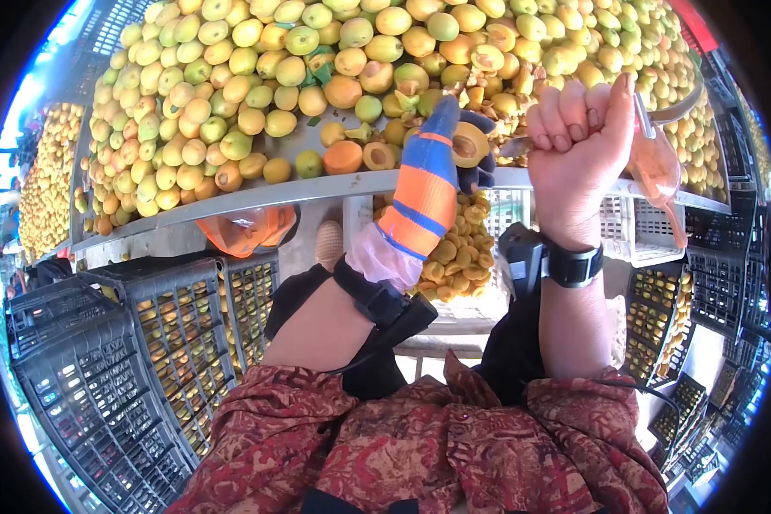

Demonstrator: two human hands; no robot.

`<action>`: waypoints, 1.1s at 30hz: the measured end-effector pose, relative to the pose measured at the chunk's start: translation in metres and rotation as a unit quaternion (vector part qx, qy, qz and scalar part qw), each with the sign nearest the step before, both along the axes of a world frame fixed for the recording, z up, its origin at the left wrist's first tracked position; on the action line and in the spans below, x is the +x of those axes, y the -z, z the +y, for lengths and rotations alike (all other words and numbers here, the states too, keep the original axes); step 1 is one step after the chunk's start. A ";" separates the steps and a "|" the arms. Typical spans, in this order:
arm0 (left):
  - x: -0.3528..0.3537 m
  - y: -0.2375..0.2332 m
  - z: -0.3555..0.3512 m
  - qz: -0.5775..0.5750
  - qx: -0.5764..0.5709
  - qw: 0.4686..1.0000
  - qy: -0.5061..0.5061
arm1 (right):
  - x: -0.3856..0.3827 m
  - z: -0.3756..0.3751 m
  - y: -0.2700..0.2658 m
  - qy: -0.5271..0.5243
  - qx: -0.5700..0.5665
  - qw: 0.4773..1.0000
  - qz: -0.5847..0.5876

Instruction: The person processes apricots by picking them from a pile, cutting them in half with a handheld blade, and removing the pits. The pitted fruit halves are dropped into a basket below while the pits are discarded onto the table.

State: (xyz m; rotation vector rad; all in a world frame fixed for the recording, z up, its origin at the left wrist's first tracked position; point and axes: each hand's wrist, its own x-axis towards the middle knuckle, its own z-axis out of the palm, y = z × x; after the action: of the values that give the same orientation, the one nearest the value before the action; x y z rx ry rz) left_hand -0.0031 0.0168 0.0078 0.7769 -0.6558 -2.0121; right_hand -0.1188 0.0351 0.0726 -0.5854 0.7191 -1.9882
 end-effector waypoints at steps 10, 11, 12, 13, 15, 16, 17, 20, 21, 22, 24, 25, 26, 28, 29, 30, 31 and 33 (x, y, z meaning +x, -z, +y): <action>-0.014 0.001 0.010 -0.108 -0.037 0.992 -0.047 | 0.013 0.004 0.009 -0.004 -0.027 0.991 0.130; -0.013 0.006 0.010 -0.109 -0.036 0.992 -0.047 | 0.013 0.004 0.009 -0.004 -0.027 0.991 0.130; -0.011 0.006 0.009 -0.112 -0.045 0.992 -0.040 | 0.014 0.003 0.010 -0.017 -0.022 0.996 0.090; -0.009 0.006 0.009 -0.115 -0.053 0.991 -0.033 | 0.014 0.002 0.011 -0.029 -0.018 0.998 0.050; -0.011 0.005 0.010 -0.155 -0.065 0.984 -0.057 | 0.012 -0.001 0.016 -0.032 -0.004 0.999 0.033; -0.011 0.005 0.011 -0.194 -0.076 0.975 -0.079 | 0.012 -0.002 0.018 -0.033 0.009 0.999 0.016; -0.011 0.005 0.012 -0.193 -0.076 0.975 -0.079 | 0.012 -0.003 0.020 -0.034 0.010 0.999 0.016; -0.011 0.021 0.010 -0.249 -0.152 0.955 -0.040 | 0.014 -0.005 0.022 -0.080 0.027 0.996 0.023; -0.015 0.043 0.006 -0.220 -0.262 0.937 -0.076 | 0.016 -0.005 0.022 -0.105 0.025 0.992 0.071; -0.017 0.050 0.004 -0.187 -0.368 0.904 -0.109 | 0.017 -0.004 0.023 -0.129 0.024 0.984 0.118; -0.016 0.053 0.006 -0.178 -0.341 0.921 -0.068 | 0.017 -0.006 0.025 -0.144 0.027 0.983 0.112; -0.014 0.048 0.006 -0.170 -0.305 0.936 -0.039 | 0.018 -0.006 0.027 -0.158 0.031 0.981 0.106; -0.012 0.044 0.006 -0.163 -0.265 0.950 -0.006 | 0.016 -0.006 0.028 -0.162 0.024 0.982 0.095; -0.004 0.032 0.007 -0.142 -0.182 0.972 0.056 | 0.012 -0.011 0.027 -0.152 0.021 0.987 0.035; -0.002 0.026 0.009 -0.120 -0.125 0.982 0.082 | 0.011 -0.013 0.027 -0.141 0.018 0.989 -0.025; 0.000 0.020 0.010 -0.096 -0.073 0.987 0.105 | 0.010 -0.013 0.026 -0.137 0.022 0.990 -0.039; 0.001 0.014 0.011 -0.073 -0.016 0.990 0.119 | 0.009 -0.014 0.027 -0.137 0.022 0.990 -0.040; 0.004 0.002 0.011 -0.046 0.084 0.989 0.117 | 0.001 -0.019 0.032 -0.155 0.029 0.977 -0.147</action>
State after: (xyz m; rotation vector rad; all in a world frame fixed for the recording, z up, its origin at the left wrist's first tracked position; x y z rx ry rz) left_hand 0.0013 0.0279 0.0061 0.9324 -0.6619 -2.2780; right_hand -0.1180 0.0166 0.0407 -0.3345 0.4710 -1.7084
